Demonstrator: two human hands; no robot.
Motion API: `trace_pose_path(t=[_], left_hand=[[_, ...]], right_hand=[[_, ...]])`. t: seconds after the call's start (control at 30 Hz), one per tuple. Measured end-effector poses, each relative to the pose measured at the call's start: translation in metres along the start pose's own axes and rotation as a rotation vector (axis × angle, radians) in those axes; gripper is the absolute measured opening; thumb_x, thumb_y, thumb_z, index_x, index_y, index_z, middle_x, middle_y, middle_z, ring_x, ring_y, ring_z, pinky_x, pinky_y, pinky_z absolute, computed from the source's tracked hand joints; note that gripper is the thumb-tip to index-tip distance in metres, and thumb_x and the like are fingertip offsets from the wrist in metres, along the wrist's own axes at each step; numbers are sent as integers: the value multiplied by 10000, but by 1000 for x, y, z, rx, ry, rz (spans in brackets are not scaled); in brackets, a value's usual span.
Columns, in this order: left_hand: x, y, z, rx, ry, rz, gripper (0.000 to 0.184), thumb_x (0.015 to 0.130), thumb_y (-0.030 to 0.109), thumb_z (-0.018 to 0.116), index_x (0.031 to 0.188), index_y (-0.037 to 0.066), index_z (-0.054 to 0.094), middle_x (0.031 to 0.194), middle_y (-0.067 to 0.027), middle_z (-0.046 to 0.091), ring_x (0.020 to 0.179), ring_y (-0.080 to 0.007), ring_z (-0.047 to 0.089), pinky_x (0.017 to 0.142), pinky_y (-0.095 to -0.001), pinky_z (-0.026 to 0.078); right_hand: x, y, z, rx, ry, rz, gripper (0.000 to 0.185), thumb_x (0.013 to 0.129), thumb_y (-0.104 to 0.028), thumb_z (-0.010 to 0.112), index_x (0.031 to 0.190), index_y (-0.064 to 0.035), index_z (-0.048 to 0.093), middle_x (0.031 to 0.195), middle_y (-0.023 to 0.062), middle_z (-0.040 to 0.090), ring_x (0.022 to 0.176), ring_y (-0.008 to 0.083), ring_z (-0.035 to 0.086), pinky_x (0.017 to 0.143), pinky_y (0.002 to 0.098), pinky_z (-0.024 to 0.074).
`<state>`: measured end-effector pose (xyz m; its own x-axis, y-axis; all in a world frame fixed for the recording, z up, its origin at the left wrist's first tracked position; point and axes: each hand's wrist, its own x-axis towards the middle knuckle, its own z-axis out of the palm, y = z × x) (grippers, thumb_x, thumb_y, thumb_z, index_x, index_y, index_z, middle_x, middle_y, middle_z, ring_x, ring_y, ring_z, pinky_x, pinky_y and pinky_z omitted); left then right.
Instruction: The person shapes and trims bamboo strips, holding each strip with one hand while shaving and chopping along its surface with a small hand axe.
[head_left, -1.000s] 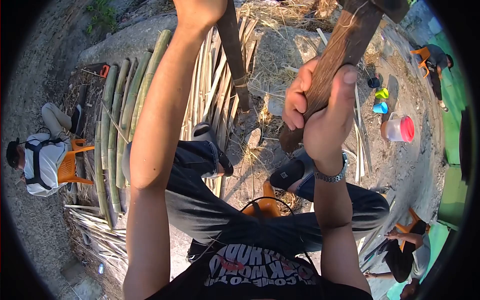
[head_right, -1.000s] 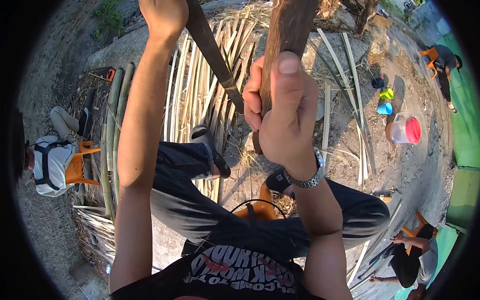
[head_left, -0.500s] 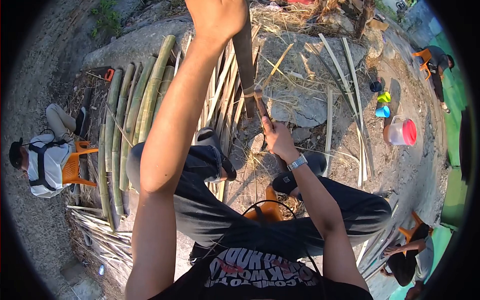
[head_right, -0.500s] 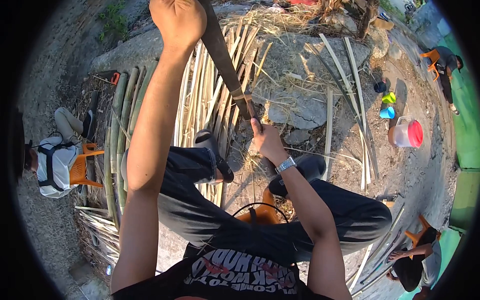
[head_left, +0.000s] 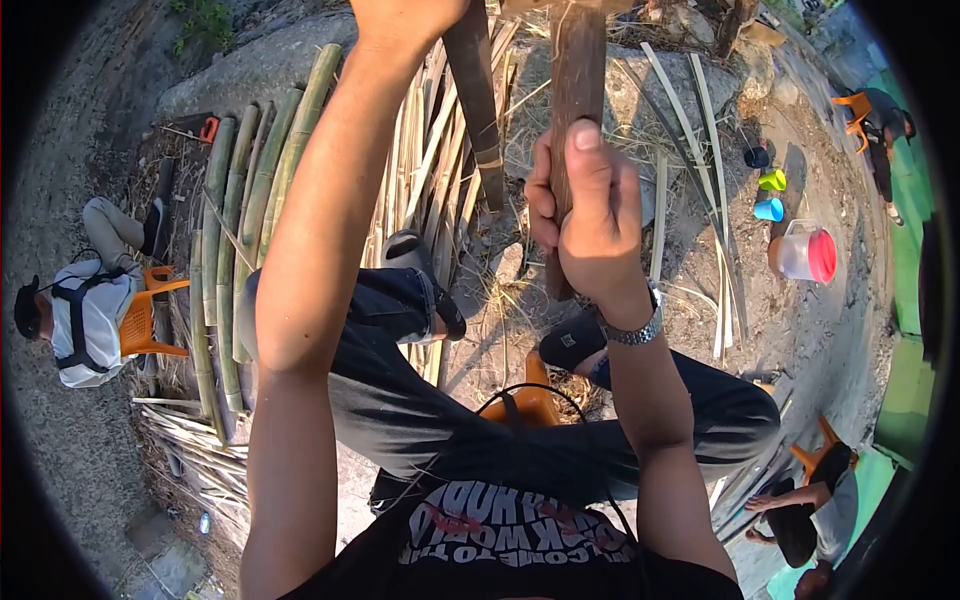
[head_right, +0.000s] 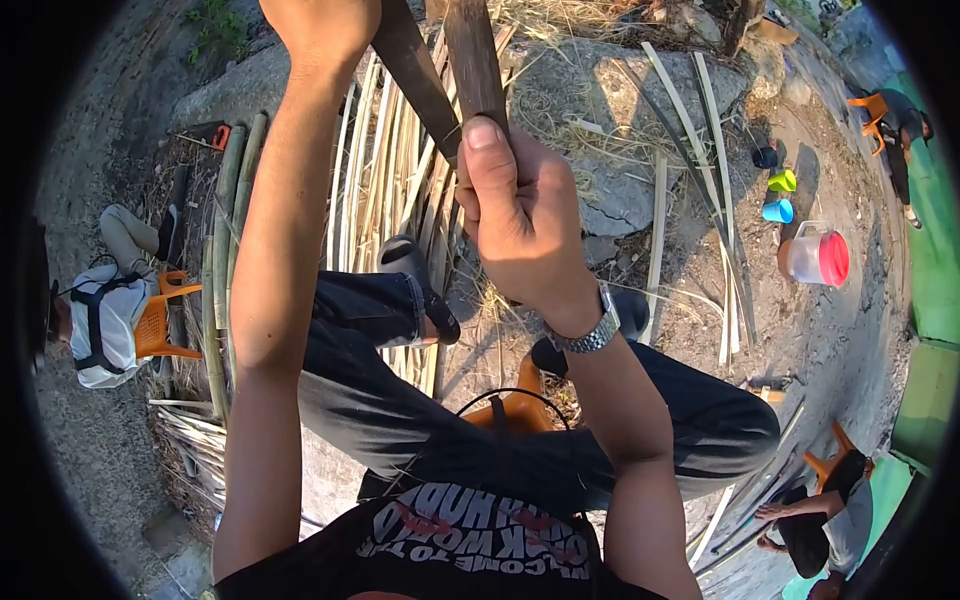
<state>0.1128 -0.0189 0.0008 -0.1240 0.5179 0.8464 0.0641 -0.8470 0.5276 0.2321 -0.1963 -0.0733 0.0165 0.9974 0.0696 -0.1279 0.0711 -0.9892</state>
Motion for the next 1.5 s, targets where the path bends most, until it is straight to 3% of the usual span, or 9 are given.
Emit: trace_pose_path(t=[0.17,0.33,0.5,0.87,1.0,1.07,1.13,1.3,1.5], left_hand=[[1,-6,-2,19,12,59,439,1115,408,409,849,90,553,702,52,479,627,-50,405,562,-254,323],[-1,5,-13,-15,-35,-2,421,1117,399,400,848,99,524,718,74,406,650,-50,333,576,-257,269],[-5,5,-3,46,-1,12,378,1114,362,424,882,88,542,735,71,414,669,-49,340,586,-252,279],[15,-20,-1,143,53,42,468,1106,397,437,835,40,572,683,32,460,659,-93,414,595,-299,359],[14,-25,-5,143,31,45,472,1108,409,428,814,63,556,683,50,442,652,-83,396,581,-289,334],[13,-24,-7,82,-3,20,473,1109,413,425,809,70,550,684,54,438,652,-79,388,577,-288,325],[12,-22,-8,78,8,-11,487,1106,427,428,785,77,535,679,56,432,650,-78,374,573,-292,313],[10,-35,-15,226,89,13,503,1097,451,435,792,66,544,675,29,438,656,-95,403,588,-307,329],[25,-46,-14,298,126,-16,517,1087,473,451,807,51,553,664,25,440,633,-103,413,579,-319,333]], right_hand=[[-11,30,1,-53,32,-85,588,1058,-586,412,860,-42,518,618,9,480,459,67,451,410,240,347],[-28,309,-74,-455,-75,609,795,1016,-675,402,645,-4,614,562,153,581,546,302,599,577,449,453],[-5,248,-57,-356,5,786,662,1015,-620,499,679,-50,519,524,51,484,386,174,467,396,350,385],[-7,36,-11,195,101,-85,545,1034,-563,511,874,-45,562,616,-23,488,501,39,445,457,207,327],[-2,178,-19,-50,30,148,587,1051,-543,480,874,4,598,606,36,520,517,124,492,499,304,389],[0,299,-50,-565,-7,671,823,1014,-674,393,865,82,682,685,246,644,655,394,646,643,484,491],[-21,415,-85,-767,8,400,763,1014,-657,426,638,-6,558,517,105,550,419,251,572,447,397,462],[6,321,-67,-355,-37,862,699,1021,-616,466,627,-40,502,518,84,507,417,223,527,453,393,464],[5,196,-41,18,94,835,621,1006,-605,535,704,-65,497,543,13,436,455,133,482,433,303,390]])
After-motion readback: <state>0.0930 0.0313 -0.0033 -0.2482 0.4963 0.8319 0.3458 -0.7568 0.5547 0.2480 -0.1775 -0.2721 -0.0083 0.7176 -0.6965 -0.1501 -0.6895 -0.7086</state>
